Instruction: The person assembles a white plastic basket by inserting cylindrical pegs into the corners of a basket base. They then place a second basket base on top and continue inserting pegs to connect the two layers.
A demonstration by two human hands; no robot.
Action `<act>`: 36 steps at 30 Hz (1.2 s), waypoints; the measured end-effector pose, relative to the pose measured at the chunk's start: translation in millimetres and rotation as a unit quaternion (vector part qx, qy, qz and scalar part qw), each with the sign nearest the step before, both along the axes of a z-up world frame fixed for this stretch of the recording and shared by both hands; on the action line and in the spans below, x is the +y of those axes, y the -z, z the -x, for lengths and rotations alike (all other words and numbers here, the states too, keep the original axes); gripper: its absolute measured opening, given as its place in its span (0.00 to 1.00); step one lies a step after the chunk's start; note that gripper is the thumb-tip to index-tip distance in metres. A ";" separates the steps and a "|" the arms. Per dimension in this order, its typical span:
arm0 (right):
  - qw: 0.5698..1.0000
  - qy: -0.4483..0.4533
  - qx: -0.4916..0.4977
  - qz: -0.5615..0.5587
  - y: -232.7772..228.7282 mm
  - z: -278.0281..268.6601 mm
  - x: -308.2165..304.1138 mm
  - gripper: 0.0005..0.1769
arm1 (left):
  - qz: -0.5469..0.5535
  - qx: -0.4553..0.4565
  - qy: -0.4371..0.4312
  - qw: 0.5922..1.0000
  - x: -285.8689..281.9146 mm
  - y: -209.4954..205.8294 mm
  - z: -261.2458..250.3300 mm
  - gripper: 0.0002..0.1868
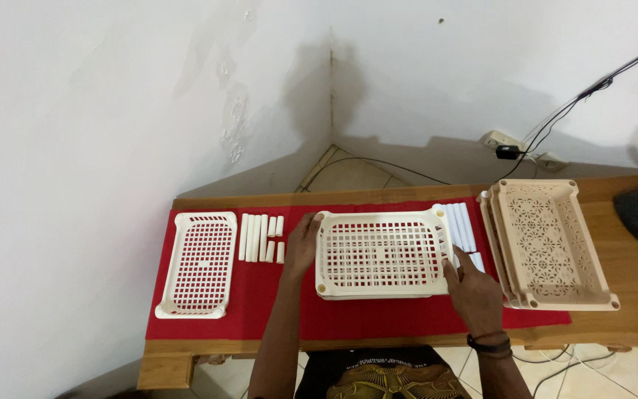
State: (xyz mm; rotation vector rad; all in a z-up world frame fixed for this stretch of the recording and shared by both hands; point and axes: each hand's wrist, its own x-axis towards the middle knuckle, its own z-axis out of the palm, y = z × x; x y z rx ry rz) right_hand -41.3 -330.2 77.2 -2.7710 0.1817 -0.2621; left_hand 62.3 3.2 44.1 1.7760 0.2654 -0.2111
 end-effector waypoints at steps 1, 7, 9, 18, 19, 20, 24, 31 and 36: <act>1.000 -0.001 -0.003 0.005 -0.2 0.2 0.0 0.24 | -0.001 -0.001 -0.001 1.000 -0.2 0.9 -0.2 0.29; 0.999 -0.011 -0.042 0.022 -2.9 -0.5 2.1 0.23 | -0.021 -0.005 0.000 1.000 2.1 1.9 -2.7 0.26; 0.999 -0.009 -0.040 0.013 -3.9 -0.5 2.9 0.22 | -0.004 -0.002 -0.003 1.000 2.8 1.9 -3.3 0.25; 1.000 0.016 -0.001 -0.001 -4.6 -2.1 3.1 0.23 | 0.047 -0.032 -0.023 0.998 -2.0 14.0 -6.2 0.19; 1.000 0.016 -0.001 0.003 -4.0 -2.2 3.2 0.23 | 0.054 -0.032 -0.022 0.998 -1.9 16.7 -6.7 0.18; 1.000 0.016 -0.001 0.007 -3.2 -2.5 3.8 0.23 | 0.060 -0.032 -0.021 0.997 -1.6 19.4 -7.3 0.18; 1.000 0.019 0.006 -0.003 -1.6 -2.1 3.9 0.22 | 0.078 -0.059 -0.026 0.995 -1.1 28.3 -7.8 0.16; 0.998 0.043 0.036 -0.042 -1.1 -2.3 4.8 0.24 | 0.069 -0.012 -0.024 0.997 -1.9 35.6 -11.8 0.15; 0.997 0.048 0.042 -0.033 -0.7 -2.3 5.4 0.25 | 0.127 -0.080 -0.005 0.989 1.0 43.4 -10.6 0.15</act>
